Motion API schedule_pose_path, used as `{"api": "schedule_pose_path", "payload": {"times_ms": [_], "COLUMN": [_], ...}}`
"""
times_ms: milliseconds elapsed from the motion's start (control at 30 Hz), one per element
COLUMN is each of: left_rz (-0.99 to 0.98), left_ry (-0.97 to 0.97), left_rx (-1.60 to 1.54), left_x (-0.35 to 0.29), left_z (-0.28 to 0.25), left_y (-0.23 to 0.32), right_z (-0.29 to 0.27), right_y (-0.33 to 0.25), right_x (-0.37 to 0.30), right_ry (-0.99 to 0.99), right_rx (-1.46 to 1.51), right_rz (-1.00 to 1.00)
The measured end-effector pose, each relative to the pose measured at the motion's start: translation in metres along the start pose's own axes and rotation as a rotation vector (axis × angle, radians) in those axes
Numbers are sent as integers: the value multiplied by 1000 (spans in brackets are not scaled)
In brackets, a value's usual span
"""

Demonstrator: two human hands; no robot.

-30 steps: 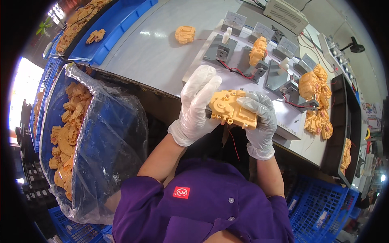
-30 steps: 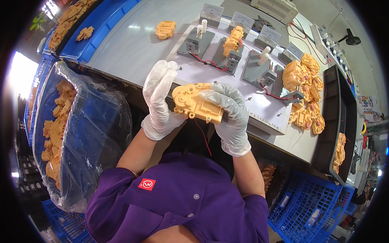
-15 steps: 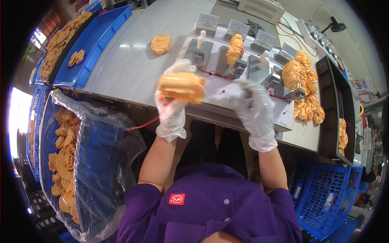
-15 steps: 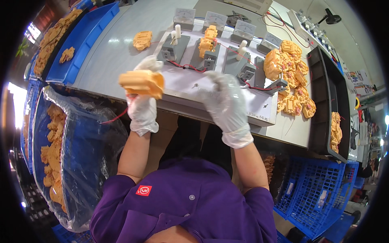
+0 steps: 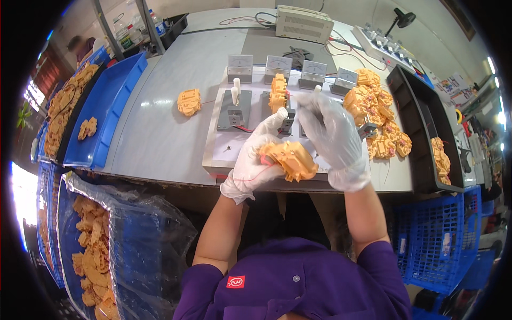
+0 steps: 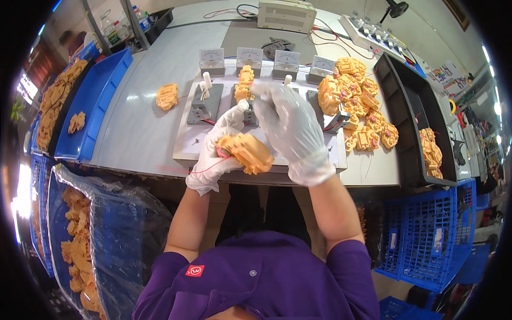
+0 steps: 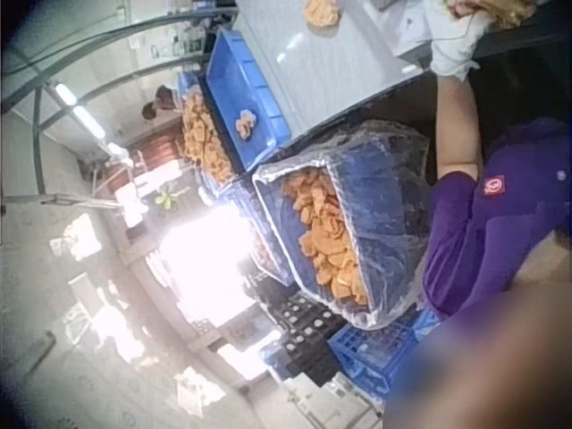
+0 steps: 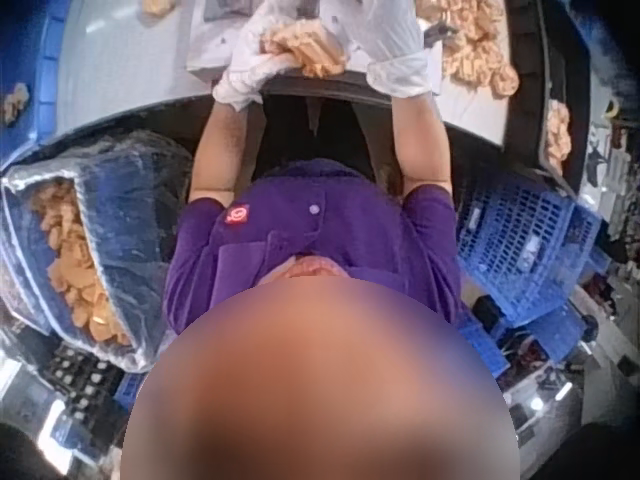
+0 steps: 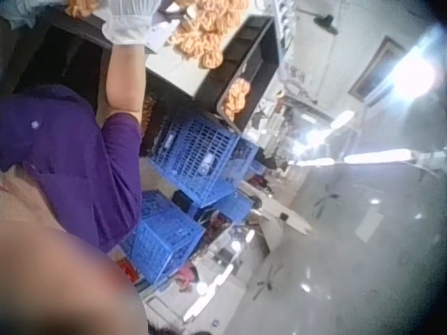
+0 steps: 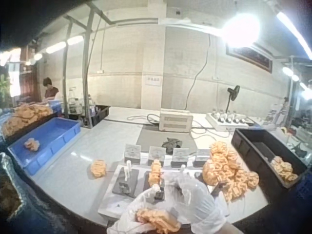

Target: Testing and inspecting plastic toy components on a factory assembly line fixture.

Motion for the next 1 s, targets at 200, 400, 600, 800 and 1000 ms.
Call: {"api": "schedule_pose_path", "payload": {"times_ms": [200, 400, 600, 800, 1000], "left_rz": [-91, -468, -84, -178, -108], "left_ry": [-12, 189, 69, 261, 429], "left_rx": [-99, -462, 211, 158, -43], "left_x": [-4, -14, -32, -46, -35], "left_z": [-6, -37, -25, -15, -12], "left_y": [-13, -87, -11, 2, 57], "right_z": [71, 39, -172, -415, -425], "right_y": [50, 20, 36, 219, 228], "right_x": [45, 90, 83, -67, -96], "right_ry": [-504, -307, 203, 528, 567], "right_rx": [-204, -374, -586, -1180, -1285], "right_rz": [371, 141, -247, 662, 906]}}
Point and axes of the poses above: each hand's wrist, its own x-axis towards the middle knuckle, its own z-axis out of the palm, y = z × x, the point moved 10 cm from there along x, towards the middle knuckle, and after that the axes turned 3 degrees about x, right-handed, at the moved point
